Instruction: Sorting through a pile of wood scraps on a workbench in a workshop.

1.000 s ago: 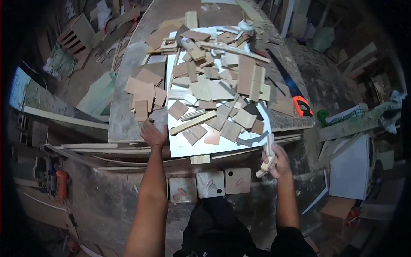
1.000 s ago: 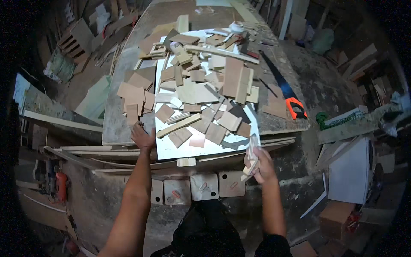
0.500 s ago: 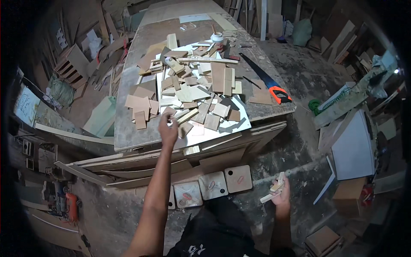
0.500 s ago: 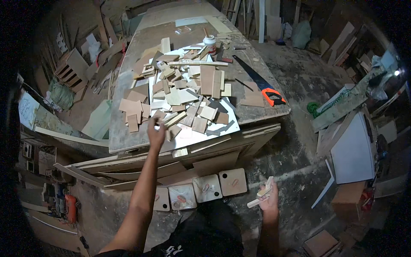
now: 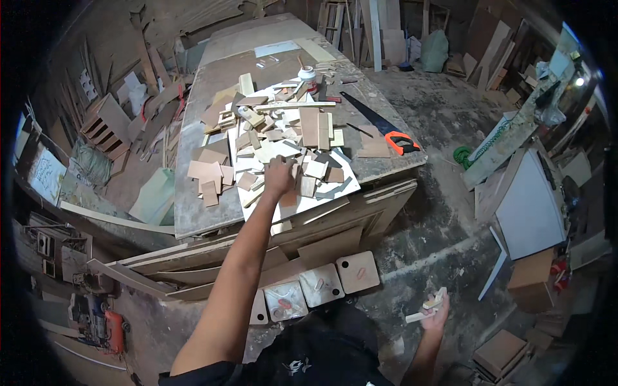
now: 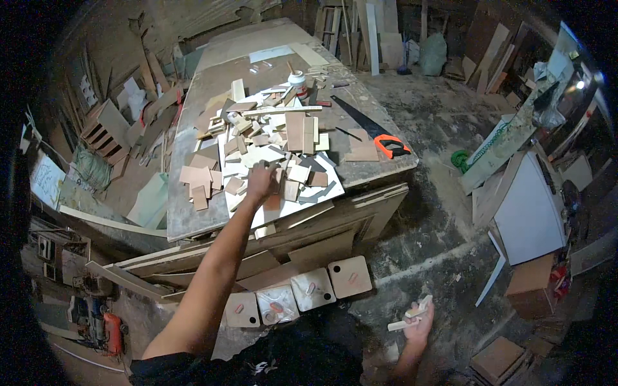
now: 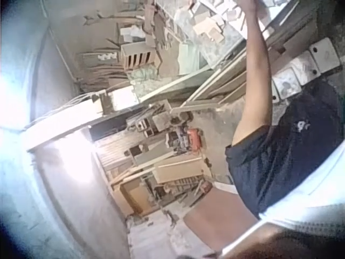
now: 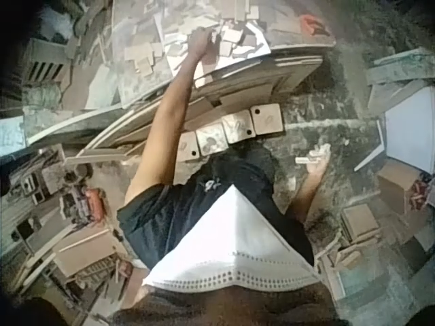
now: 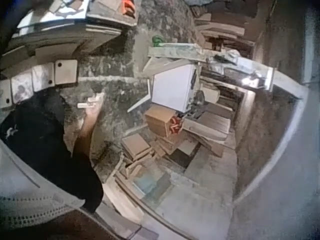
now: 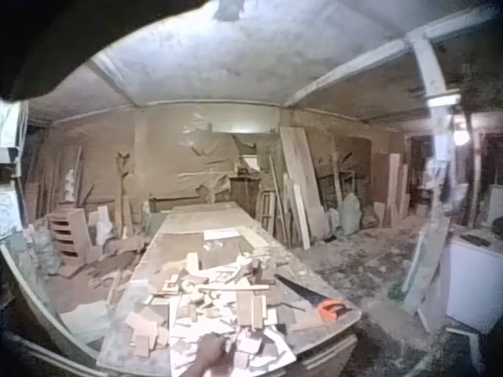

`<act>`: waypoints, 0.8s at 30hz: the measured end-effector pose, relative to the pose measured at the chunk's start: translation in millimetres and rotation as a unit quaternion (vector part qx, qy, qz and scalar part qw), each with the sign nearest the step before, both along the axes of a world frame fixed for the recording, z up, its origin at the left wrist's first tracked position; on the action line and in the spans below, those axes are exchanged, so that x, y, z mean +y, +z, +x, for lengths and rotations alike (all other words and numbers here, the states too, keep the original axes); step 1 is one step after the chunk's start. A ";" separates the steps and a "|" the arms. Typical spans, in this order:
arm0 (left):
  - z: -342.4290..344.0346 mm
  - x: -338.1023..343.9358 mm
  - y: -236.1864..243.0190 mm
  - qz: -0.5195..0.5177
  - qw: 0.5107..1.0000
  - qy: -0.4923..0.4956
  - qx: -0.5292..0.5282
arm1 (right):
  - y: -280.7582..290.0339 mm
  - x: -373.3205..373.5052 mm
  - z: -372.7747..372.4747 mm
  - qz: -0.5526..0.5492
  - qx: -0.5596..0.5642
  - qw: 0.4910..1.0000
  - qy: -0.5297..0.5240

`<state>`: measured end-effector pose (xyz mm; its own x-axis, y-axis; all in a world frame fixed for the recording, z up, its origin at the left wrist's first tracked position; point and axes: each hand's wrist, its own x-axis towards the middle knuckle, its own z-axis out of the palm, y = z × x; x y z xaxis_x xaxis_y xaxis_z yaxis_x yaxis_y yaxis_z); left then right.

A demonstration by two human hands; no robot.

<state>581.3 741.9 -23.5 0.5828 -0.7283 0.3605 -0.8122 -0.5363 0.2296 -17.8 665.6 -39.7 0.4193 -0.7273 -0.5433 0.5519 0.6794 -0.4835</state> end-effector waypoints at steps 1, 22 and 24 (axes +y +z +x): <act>5.6 -4.6 -0.7 0.008 0.999 -0.010 -0.039 | -1.2 3.4 -5.2 0.006 0.008 1.000 -0.017; 33.2 -64.9 15.6 0.113 0.977 -0.172 -0.048 | 3.7 7.3 -9.8 0.009 0.041 0.997 -0.058; 32.9 -70.5 13.7 0.106 0.977 -0.178 -0.050 | 16.4 7.0 -2.7 0.009 0.072 0.994 -0.085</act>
<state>614.1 671.4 -9.8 0.2479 -0.9433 0.2208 -0.9688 -0.2420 0.0538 -20.5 672.7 -23.3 0.2085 -0.7700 -0.6030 0.5854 0.5921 -0.5538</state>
